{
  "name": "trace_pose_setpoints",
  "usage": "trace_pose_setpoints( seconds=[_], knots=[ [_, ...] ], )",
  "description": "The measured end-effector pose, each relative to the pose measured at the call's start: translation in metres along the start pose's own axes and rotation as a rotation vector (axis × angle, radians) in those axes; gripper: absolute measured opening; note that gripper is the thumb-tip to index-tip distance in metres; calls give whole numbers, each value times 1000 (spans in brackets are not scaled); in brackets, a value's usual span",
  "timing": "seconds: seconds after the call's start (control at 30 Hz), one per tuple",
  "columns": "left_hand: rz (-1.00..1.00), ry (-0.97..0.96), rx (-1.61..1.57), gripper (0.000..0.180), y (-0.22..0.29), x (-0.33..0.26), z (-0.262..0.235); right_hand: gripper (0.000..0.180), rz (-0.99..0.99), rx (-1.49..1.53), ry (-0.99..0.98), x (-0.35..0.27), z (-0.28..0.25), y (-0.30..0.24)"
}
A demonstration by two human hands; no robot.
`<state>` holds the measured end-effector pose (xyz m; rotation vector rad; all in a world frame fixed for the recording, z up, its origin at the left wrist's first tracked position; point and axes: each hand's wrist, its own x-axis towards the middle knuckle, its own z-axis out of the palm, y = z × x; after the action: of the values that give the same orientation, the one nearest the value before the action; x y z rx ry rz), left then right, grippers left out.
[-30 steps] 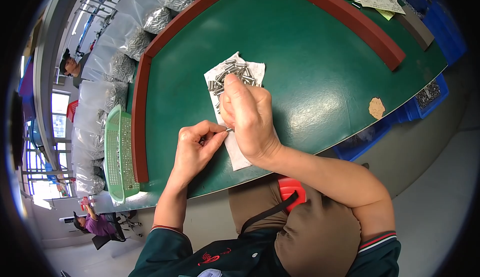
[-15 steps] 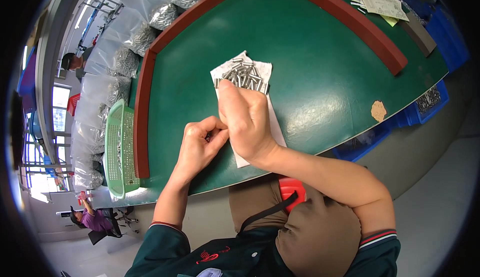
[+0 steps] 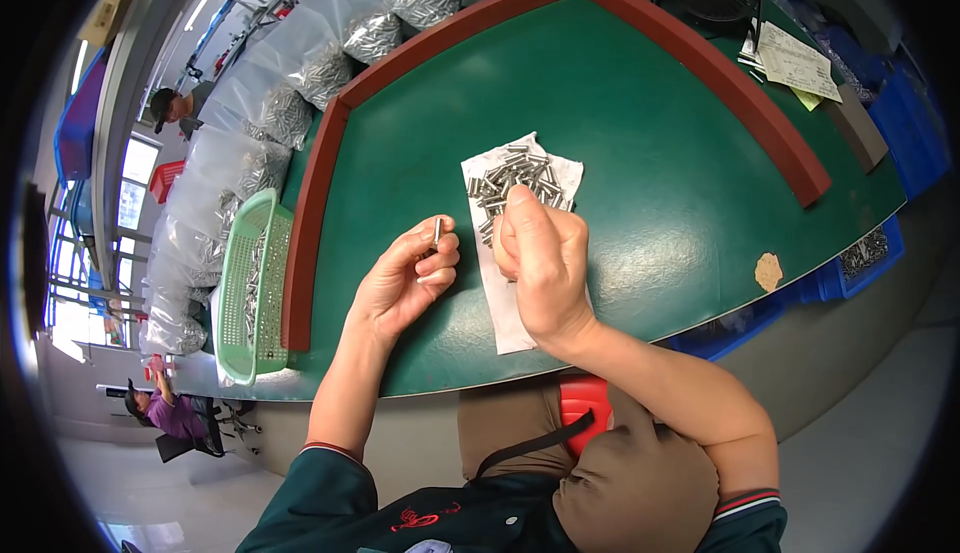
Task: Inspecting and sorting small metal pins at a workbench.
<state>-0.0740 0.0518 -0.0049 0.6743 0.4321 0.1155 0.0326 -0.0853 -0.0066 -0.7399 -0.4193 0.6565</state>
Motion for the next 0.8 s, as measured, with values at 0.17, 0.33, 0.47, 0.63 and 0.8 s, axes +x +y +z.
trace_pose_setpoints(
  seconds=[0.17, 0.33, 0.47, 0.63, 0.8],
  knots=[
    [69, 73, 79, 16, 0, 3, 10, 43, 0, 3, 4, 1, -2, -2],
    [228, 69, 403, 23, 16, 11, -3, 43, 7, 7, 14, 0, 1, -3],
    [513, 340, 1201, 21, 16, 31, 4, 43, 6, 8, -2, 0, -3, -3],
    [564, 311, 1684, 26, 15, 42, 9, 43, 4, 5, -7, -1, -2, -3],
    [598, 340, 1660, 21, 14, 40, 3, 42, 8, 34, -11, -2, 1, -4]
  ],
)
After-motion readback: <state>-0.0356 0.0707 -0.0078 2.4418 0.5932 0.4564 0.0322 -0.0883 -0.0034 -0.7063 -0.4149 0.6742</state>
